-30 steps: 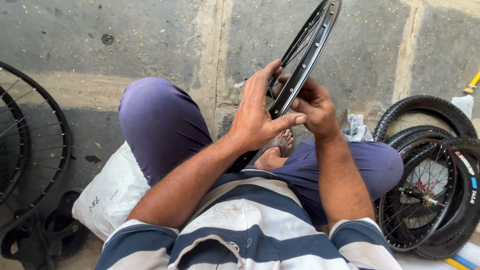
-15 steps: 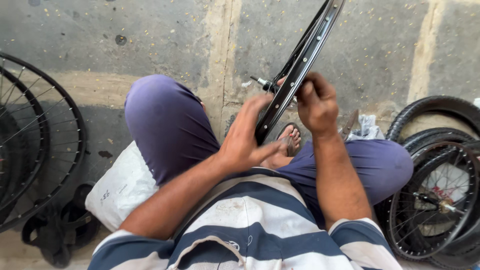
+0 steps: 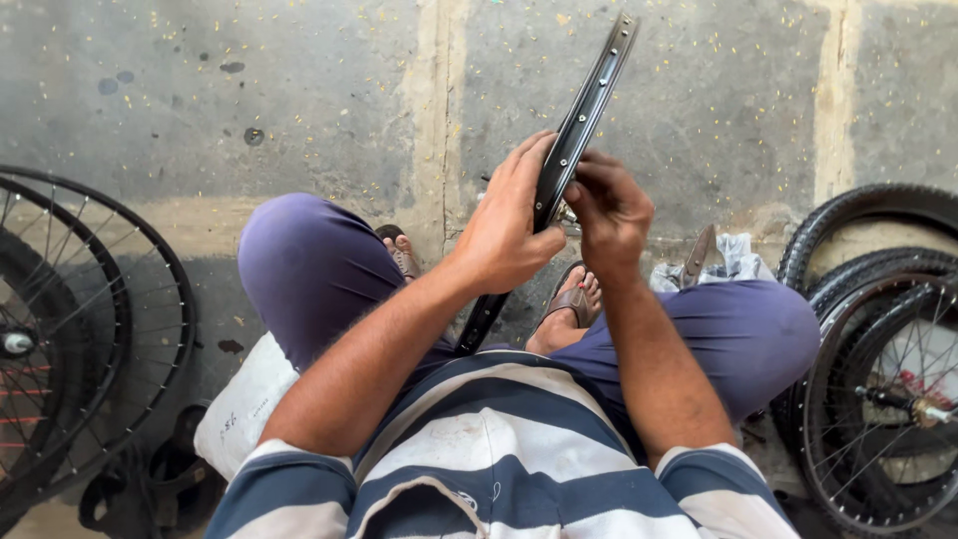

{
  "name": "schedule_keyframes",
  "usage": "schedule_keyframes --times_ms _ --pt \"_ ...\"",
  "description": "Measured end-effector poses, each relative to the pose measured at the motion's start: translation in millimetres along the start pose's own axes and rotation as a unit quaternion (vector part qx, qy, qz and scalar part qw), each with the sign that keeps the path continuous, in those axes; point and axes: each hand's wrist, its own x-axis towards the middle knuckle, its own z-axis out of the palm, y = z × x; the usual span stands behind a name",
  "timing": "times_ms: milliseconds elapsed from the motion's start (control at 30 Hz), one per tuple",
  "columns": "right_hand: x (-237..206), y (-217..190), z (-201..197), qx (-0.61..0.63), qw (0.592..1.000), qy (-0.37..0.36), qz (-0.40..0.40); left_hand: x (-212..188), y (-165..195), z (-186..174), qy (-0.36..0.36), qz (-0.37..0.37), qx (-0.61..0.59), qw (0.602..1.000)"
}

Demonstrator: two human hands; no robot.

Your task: The person sits on the ground holding a bicycle wheel across their lap and works around the rim and hub by hand, rotating the wheel and manipulating the spokes and hub area with their fingers. They repeatedly turn the wheel to reach different sections while keeping it braced against their body.

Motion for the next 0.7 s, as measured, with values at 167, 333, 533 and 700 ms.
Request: schedule_keyframes --times_ms 167,333,533,700 --pt "11 5 1 0.168 0.981 0.015 0.099 -7 -8 9 0.011 -0.004 -0.016 1.0" --pt "12 -34 13 0.029 0.996 -0.028 0.076 -6 -42 23 -0.007 -0.028 -0.398 0.917" --pt "13 -70 21 -0.302 0.95 -0.039 -0.075 13 -92 42 -0.095 -0.08 -0.491 0.862" --pt "14 -69 8 -0.022 0.993 -0.042 0.105 27 -106 57 -0.148 -0.072 -0.524 0.835"
